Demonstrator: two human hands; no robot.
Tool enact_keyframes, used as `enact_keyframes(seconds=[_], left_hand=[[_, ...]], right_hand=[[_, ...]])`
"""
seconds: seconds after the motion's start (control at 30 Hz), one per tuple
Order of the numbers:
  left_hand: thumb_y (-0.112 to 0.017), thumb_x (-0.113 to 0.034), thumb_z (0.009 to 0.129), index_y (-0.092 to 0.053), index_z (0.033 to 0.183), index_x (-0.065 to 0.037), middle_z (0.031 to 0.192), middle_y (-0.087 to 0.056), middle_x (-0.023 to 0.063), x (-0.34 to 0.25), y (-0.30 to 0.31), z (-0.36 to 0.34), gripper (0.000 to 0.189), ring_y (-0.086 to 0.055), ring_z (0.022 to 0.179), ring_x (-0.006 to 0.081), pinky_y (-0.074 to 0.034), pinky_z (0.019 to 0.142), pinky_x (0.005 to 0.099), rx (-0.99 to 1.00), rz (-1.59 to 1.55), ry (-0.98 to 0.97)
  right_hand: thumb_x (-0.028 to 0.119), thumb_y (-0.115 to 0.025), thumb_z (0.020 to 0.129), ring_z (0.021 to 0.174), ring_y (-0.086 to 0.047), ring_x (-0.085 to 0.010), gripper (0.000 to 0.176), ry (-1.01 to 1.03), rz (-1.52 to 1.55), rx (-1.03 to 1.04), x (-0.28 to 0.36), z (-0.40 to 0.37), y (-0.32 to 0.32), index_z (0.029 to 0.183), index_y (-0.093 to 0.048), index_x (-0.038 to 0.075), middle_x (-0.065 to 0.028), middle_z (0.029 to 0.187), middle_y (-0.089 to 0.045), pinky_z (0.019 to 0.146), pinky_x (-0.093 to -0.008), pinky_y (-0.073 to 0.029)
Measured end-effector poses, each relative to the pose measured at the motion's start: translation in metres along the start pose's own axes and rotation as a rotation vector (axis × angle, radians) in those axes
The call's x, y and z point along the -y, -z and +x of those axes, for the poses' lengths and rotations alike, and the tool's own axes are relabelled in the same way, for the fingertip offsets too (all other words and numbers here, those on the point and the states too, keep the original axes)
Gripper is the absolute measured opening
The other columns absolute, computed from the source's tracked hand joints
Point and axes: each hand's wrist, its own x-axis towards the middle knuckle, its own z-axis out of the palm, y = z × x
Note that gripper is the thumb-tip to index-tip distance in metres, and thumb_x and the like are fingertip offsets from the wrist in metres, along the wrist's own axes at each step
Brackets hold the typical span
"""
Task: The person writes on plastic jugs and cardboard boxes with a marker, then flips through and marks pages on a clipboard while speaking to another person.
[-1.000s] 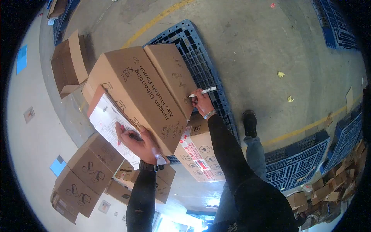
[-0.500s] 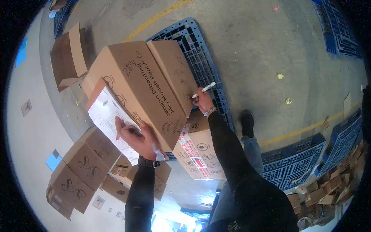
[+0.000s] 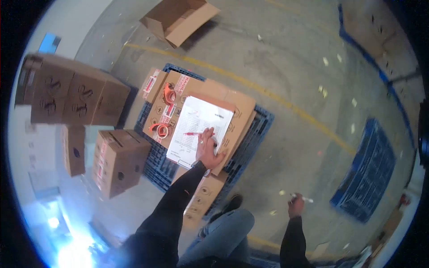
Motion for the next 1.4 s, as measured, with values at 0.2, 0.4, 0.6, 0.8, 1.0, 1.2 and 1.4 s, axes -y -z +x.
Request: enact_keyframes(seconds=[0.2,0.4,0.6,0.8,1.0,1.2,1.4], left_hand=[[-0.073,-0.038,0.078,-0.051,0.103,-0.001,0.152,-0.034,0.026,-0.004,0.018,0.003,0.05,-0.025,0.145,0.0468,-0.015,0.118,0.0623,0.099,-0.026,0.048],[-0.073,-0.04,0.074,-0.052,0.11,0.004,0.154,-0.031,0.0279,-0.005,0.031,-0.005,0.06,-0.024,0.146,0.0476,-0.021,0.118,0.0592,0.188,-0.104,0.049],[-0.069,-0.052,0.078,-0.05,0.127,0.008,0.156,-0.031,0.0269,-0.009,0.058,0.021,0.08,-0.028,0.146,0.0435,-0.023,0.12,0.0515,0.366,-0.003,0.103],[-0.067,-0.057,0.079,-0.053,0.127,0.008,0.149,-0.041,0.0251,-0.044,0.061,0.047,0.082,-0.035,0.142,0.0395,-0.025,0.119,0.0515,0.285,0.123,0.348],[-0.069,-0.045,0.08,-0.058,0.108,0.004,0.121,-0.054,0.0237,-0.123,0.049,0.093,0.057,-0.053,0.117,0.0406,-0.042,0.101,0.0494,-0.176,-0.013,0.838],[-0.07,-0.037,0.083,-0.05,0.106,0.003,0.108,-0.052,0.0233,-0.229,-0.04,0.176,0.05,-0.055,0.104,0.043,-0.047,0.083,0.0498,-0.893,-0.154,1.397],[-0.067,-0.037,0.085,-0.052,0.107,0.004,0.1,-0.06,0.0254,-0.283,-0.094,0.24,0.049,-0.062,0.098,0.0411,-0.05,0.081,0.0488,-0.734,-0.81,1.745]], right_hand=[[0.024,-0.054,0.095,0.08,-0.049,-0.0136,0.011,-0.178,0.346,-0.212,0.066,0.048,0.154,0.098,-0.059,0.015,0.0006,0.085,-0.051,0.07,-0.035,-0.045],[0.024,-0.056,0.094,0.068,-0.05,-0.0129,0.011,-0.323,0.208,0.048,0.12,0.129,0.193,0.102,-0.058,0.016,0.0003,0.08,-0.053,0.059,-0.0338,-0.044],[0.025,-0.056,0.093,0.067,-0.049,-0.0127,0.011,-0.273,0.099,0.119,0.279,0.237,0.157,0.096,-0.057,0.015,-0.0012,0.075,-0.051,0.062,-0.0388,-0.043],[0.03,-0.06,0.088,0.065,-0.047,-0.013,0.012,-0.165,-0.107,0.162,0.441,0.371,0.136,0.087,-0.057,0.019,0.002,0.07,-0.049,0.061,-0.0408,-0.039],[0.033,-0.061,0.088,0.058,-0.048,-0.0159,0.024,0.051,-0.407,0.27,0.549,0.617,0.089,0.084,-0.058,0.009,-0.0036,0.065,-0.052,0.05,-0.0392,-0.038],[0.031,-0.06,0.095,0.072,-0.056,-0.0182,0.034,0.698,-0.799,0.559,0.749,0.816,-0.076,0.102,-0.063,-0.002,-0.0091,0.085,-0.064,0.062,-0.0355,-0.044],[0.033,-0.062,0.093,0.088,-0.056,-0.0193,0.033,0.874,-1.125,0.85,0.905,0.691,-0.309,0.107,-0.063,0.004,-0.0071,0.099,-0.062,0.077,-0.0358,-0.045]])
